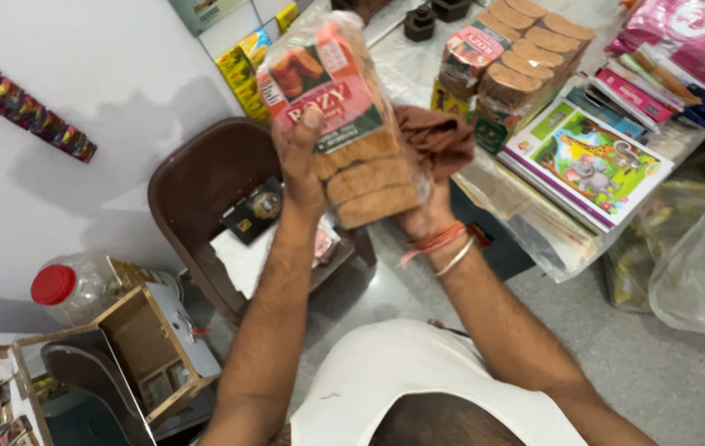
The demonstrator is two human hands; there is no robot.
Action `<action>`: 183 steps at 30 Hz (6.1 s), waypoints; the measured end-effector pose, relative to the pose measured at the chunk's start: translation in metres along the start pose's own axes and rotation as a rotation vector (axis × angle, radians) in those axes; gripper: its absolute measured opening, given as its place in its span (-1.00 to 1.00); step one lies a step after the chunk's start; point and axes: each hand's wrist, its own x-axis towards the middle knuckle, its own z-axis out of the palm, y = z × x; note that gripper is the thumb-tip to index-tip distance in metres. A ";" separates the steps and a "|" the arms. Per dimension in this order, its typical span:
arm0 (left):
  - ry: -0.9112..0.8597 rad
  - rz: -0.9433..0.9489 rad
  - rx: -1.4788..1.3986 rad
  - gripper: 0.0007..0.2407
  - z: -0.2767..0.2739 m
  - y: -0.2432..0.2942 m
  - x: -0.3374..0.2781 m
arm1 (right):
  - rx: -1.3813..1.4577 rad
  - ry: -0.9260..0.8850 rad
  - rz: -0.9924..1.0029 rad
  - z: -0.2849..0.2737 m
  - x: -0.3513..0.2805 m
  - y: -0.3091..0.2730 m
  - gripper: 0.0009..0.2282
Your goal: The person wipes multiple packages of biscuits and a black box with a brown cloth. They pick up each item from a chair, wipe it thoroughly, and place it on a nearby table. The person handles the items one at a time.
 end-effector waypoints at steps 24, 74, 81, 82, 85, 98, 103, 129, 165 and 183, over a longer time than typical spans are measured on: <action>-0.384 -0.228 0.296 -0.18 0.083 -0.076 0.010 | -2.163 0.391 -0.913 -0.045 -0.076 -0.286 -0.57; 0.171 -0.553 0.120 -0.62 0.095 -0.248 0.155 | -1.201 0.310 -0.164 -0.028 0.159 -0.366 -0.73; 0.297 -0.599 0.034 -0.63 0.087 -0.278 0.166 | -1.306 0.171 -0.259 -0.056 0.208 -0.368 -0.81; 0.310 -0.611 0.040 -0.63 0.087 -0.280 0.168 | -1.305 0.179 -0.243 -0.059 0.213 -0.367 -0.79; 0.327 -0.635 0.031 -0.63 0.093 -0.284 0.170 | -1.306 0.206 -0.211 -0.065 0.222 -0.366 -0.73; 0.391 -0.611 0.133 -0.69 0.095 -0.296 0.158 | -1.379 0.158 -0.317 -0.067 0.216 -0.355 -0.79; 0.362 -0.625 0.075 -0.66 0.098 -0.283 0.161 | -1.354 0.145 -0.266 -0.070 0.217 -0.356 -0.76; 0.635 -0.886 0.137 -0.25 -0.032 -0.296 0.066 | -1.808 0.101 -1.190 0.007 0.084 -0.237 -0.64; 0.968 -1.165 0.615 -0.40 -0.469 -0.320 -0.225 | -2.087 -0.082 0.447 -0.312 0.105 0.276 -0.43; 0.764 -1.333 0.322 -0.38 -0.539 -0.389 -0.233 | -1.968 -0.073 0.732 -0.466 0.128 0.328 -0.18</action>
